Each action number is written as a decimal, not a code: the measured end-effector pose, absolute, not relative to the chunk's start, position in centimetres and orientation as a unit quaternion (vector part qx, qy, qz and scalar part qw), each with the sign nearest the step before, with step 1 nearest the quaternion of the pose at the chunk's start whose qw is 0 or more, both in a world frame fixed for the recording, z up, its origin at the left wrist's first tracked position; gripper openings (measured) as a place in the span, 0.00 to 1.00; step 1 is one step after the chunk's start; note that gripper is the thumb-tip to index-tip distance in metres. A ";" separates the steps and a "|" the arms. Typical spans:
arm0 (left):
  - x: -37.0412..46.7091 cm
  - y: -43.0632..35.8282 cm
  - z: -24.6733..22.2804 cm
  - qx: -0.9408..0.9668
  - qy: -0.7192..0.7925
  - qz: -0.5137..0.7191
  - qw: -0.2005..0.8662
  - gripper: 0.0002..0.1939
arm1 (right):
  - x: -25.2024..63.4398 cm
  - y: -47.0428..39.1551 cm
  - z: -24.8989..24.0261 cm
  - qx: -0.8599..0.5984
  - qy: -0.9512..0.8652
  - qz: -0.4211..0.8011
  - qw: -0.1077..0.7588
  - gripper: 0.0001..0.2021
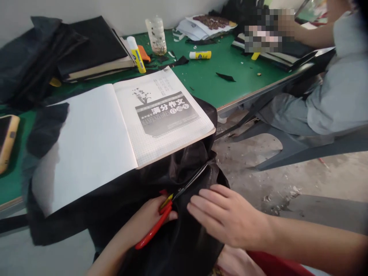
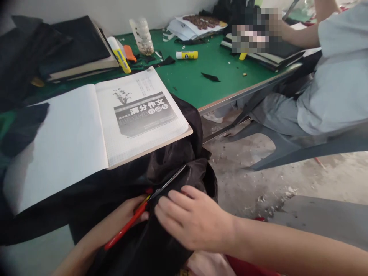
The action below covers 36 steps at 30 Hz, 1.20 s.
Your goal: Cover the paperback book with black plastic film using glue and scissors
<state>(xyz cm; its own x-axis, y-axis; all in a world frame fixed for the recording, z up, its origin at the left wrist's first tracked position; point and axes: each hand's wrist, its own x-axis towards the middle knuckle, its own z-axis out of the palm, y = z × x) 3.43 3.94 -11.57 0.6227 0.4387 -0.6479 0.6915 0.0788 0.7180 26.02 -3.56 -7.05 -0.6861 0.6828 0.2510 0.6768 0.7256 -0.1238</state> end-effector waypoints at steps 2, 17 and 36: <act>3.4 3.8 -11.9 0.672 0.421 -0.104 0.601 0.17 | 27.1 -4.2 -8.2 -0.400 -0.910 -0.007 0.107 0.16; 2.7 3.1 -11.5 0.684 0.408 -0.157 0.585 0.17 | 26.7 -7.3 -8.0 -0.313 -0.936 0.060 0.146 0.14; 3.1 2.7 -12.5 0.664 0.411 -0.199 0.592 0.18 | 24.0 -7.0 -8.7 -0.214 -0.955 0.146 0.145 0.13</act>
<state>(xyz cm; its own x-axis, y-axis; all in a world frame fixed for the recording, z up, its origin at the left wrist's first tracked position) 3.10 2.73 -12.52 0.5831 0.3094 -0.7511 0.7816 0.0383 0.6226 24.03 -6.98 -8.67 -0.8663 0.4508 0.2153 0.3660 0.8660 -0.3407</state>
